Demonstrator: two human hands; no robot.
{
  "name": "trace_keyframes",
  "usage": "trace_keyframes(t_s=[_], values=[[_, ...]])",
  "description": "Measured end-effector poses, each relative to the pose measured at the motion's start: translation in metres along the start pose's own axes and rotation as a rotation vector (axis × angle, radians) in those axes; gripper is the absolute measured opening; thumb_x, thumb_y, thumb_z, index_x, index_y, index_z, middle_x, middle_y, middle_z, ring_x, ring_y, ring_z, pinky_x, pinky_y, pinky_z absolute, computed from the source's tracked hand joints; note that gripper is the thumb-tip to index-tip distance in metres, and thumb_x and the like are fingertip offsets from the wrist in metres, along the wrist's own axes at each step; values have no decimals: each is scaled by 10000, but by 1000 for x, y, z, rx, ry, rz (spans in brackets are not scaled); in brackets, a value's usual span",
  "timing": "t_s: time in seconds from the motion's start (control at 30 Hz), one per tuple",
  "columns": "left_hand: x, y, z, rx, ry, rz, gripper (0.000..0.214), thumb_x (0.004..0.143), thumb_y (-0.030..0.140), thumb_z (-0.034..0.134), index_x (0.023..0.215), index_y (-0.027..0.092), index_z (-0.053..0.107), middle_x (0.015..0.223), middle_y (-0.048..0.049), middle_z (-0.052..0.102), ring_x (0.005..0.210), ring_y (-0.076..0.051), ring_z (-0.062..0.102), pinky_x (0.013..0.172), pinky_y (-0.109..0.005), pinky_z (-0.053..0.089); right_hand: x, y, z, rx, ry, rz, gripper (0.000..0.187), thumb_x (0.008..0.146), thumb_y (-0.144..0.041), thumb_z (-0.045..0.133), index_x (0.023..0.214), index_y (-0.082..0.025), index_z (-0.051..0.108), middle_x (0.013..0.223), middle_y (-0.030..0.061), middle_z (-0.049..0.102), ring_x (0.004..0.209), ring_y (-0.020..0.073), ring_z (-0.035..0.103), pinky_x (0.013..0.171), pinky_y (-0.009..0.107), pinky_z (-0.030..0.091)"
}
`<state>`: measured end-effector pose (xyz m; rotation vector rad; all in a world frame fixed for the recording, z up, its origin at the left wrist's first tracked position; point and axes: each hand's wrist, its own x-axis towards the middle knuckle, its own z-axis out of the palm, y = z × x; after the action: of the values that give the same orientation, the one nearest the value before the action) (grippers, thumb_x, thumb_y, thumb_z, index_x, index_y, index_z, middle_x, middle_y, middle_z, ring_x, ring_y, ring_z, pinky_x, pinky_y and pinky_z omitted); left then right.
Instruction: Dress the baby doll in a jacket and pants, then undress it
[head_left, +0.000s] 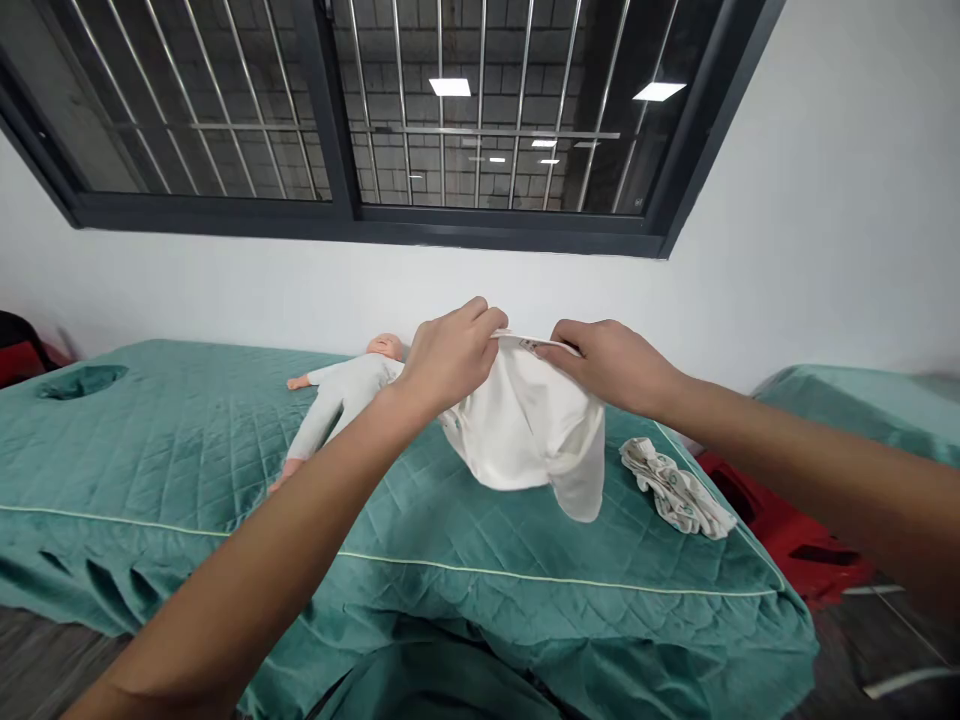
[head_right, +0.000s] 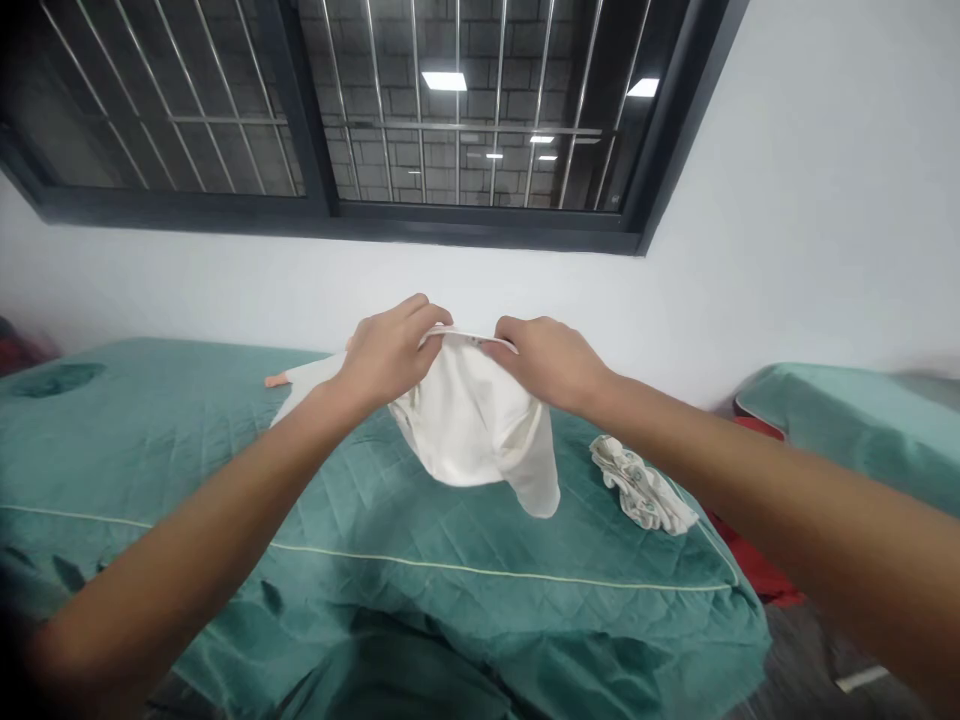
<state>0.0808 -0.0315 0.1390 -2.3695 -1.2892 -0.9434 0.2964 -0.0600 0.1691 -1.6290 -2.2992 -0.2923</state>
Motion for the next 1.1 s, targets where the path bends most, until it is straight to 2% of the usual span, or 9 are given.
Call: trace_keyframes(t_s=[0.1, 0.23, 0.43, 0.6, 0.67, 0.77, 0.87, 0.97, 1.1], values=[[-7, -4, 2, 175, -24, -31, 313, 897, 139, 453, 1128, 244, 636, 1144, -92, 620, 994, -261, 609, 655, -343, 435, -4, 10, 5, -105, 0, 39, 283, 998, -388, 412, 1031, -200, 620, 871, 103, 717, 727, 235, 625, 587, 302, 357], [-19, -19, 8, 194, -31, -145, 349, 851, 68, 440, 1081, 247, 631, 1158, -102, 605, 1029, -268, 590, 671, -348, 454, -18, 25, 10, -261, -59, 72, 275, 958, -239, 382, 1120, -167, 593, 896, 148, 725, 719, 258, 637, 578, 324, 373], [-41, -38, 11, -233, 30, -249, 300, 817, 90, 446, 1007, 224, 636, 1059, -49, 695, 972, -223, 635, 812, -332, 477, -44, 53, 9, -222, -60, 134, 264, 933, -309, 404, 977, -255, 659, 990, 78, 751, 830, 298, 668, 606, 348, 404], [-50, -55, 18, -434, -243, -456, 194, 861, 274, 513, 972, 224, 663, 1027, -36, 739, 937, -236, 659, 747, -296, 481, -41, 85, 29, 67, -83, 301, 229, 878, -294, 464, 879, -282, 694, 873, 47, 751, 770, 290, 674, 610, 367, 462], [-52, -65, 37, -391, -364, -492, 214, 885, 338, 521, 994, 226, 668, 1032, -48, 745, 952, -256, 669, 765, -311, 488, -29, 97, 54, 119, -152, 325, 225, 853, -260, 473, 856, -273, 697, 867, 46, 751, 767, 279, 676, 615, 360, 471], [-63, -74, 84, -185, -454, -526, 287, 923, 375, 524, 1134, 224, 647, 1105, -100, 728, 1013, -309, 668, 831, -378, 501, -14, 96, 113, 77, -239, 306, 248, 823, -201, 477, 917, -243, 702, 957, 64, 756, 870, 289, 683, 708, 375, 499], [-89, -64, 138, 105, -340, -477, 397, 924, 288, 568, 1305, 178, 563, 1265, -191, 639, 1171, -367, 593, 943, -475, 481, -15, 60, 185, 6, -142, 184, 432, 816, -99, 434, 1177, -167, 660, 1208, 146, 707, 1100, 325, 635, 918, 455, 493], [-116, -44, 180, 29, -326, -298, 386, 960, 219, 509, 1343, 182, 539, 1340, -167, 592, 1234, -324, 548, 1012, -456, 467, -28, 7, 248, 210, -142, -15, 524, 858, -119, 437, 1371, -103, 549, 1440, 172, 573, 1352, 296, 492, 1148, 445, 383], [-128, -34, 213, -108, -486, -313, 329, 993, 174, 389, 1229, 114, 609, 1255, -183, 628, 1193, -290, 581, 975, -406, 508, -34, -27, 296, 290, -207, 279, 541, 932, -255, 421, 1439, -75, 480, 1560, 193, 451, 1478, 329, 363, 1214, 490, 303]])
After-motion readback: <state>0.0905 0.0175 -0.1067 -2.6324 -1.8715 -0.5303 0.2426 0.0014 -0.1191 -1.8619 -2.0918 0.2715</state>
